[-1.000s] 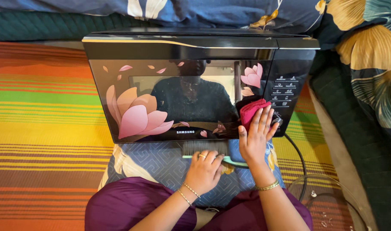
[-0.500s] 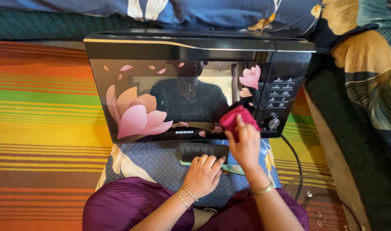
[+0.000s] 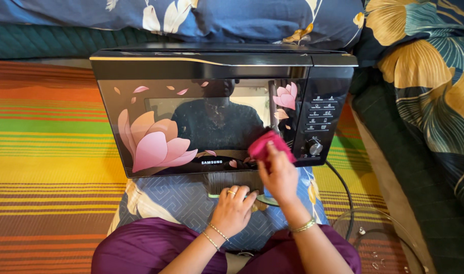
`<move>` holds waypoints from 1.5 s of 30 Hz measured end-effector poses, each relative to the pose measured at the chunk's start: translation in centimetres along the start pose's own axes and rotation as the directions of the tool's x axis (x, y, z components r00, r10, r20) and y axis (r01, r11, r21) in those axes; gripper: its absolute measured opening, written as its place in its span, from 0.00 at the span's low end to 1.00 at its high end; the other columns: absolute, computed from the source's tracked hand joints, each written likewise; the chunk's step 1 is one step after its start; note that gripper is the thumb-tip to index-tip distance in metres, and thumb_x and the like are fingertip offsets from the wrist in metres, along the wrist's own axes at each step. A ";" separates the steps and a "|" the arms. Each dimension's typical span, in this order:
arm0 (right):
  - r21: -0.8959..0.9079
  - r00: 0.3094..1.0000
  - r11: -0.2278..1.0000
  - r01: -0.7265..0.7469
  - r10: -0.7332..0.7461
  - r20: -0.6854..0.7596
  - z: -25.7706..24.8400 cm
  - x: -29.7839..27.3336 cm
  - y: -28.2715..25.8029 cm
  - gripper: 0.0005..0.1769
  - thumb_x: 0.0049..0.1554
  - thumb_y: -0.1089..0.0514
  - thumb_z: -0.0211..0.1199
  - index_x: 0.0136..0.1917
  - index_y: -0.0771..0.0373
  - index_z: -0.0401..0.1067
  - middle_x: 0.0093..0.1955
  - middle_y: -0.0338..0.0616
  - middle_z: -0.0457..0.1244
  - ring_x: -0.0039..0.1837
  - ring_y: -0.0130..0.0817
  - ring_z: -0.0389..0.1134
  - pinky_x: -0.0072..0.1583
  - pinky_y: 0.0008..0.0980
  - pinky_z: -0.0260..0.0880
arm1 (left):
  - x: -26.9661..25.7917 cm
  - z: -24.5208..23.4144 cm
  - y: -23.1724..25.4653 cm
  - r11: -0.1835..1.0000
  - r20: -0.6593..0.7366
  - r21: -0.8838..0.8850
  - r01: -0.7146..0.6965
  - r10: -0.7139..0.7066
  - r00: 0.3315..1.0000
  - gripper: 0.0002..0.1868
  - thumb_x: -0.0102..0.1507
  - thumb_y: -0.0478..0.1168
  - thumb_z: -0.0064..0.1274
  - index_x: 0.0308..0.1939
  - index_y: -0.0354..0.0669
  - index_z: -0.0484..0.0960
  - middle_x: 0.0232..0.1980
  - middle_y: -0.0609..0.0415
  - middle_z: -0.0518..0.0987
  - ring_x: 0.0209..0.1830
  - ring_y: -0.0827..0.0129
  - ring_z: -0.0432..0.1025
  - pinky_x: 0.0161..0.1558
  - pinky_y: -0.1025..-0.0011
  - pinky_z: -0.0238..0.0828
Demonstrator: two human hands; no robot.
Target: The person cleans the interior and exterior of a microwave oven. They use a brush to scrub the inside surfaces and a cloth to wipe the exterior door and control panel.
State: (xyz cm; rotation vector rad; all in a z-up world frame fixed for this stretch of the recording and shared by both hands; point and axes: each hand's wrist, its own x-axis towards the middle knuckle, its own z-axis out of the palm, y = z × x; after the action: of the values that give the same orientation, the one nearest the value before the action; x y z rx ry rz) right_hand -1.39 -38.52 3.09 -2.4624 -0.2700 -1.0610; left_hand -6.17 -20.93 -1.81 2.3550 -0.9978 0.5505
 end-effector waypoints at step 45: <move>-0.018 0.991 0.992 -0.127 0.126 -0.041 0.4 -0.3 1.9 0.30 0.51 0.60 0.73 0.67 0.62 0.71 0.37 0.38 0.60 0.31 0.33 0.63 0.36 0.34 0.65 | -0.8 -4.1 -2.5 0.944 0.469 -0.305 0.129 0.031 0.883 0.17 0.61 0.54 0.60 0.36 0.44 0.80 0.37 0.52 0.80 0.37 0.52 0.76 0.37 0.54 0.70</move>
State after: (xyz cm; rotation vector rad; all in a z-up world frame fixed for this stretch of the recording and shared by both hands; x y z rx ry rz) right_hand -0.67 -40.02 2.03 -2.4378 -0.0892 -1.0628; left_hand -5.51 -16.58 0.20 2.2362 -1.1259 -0.2193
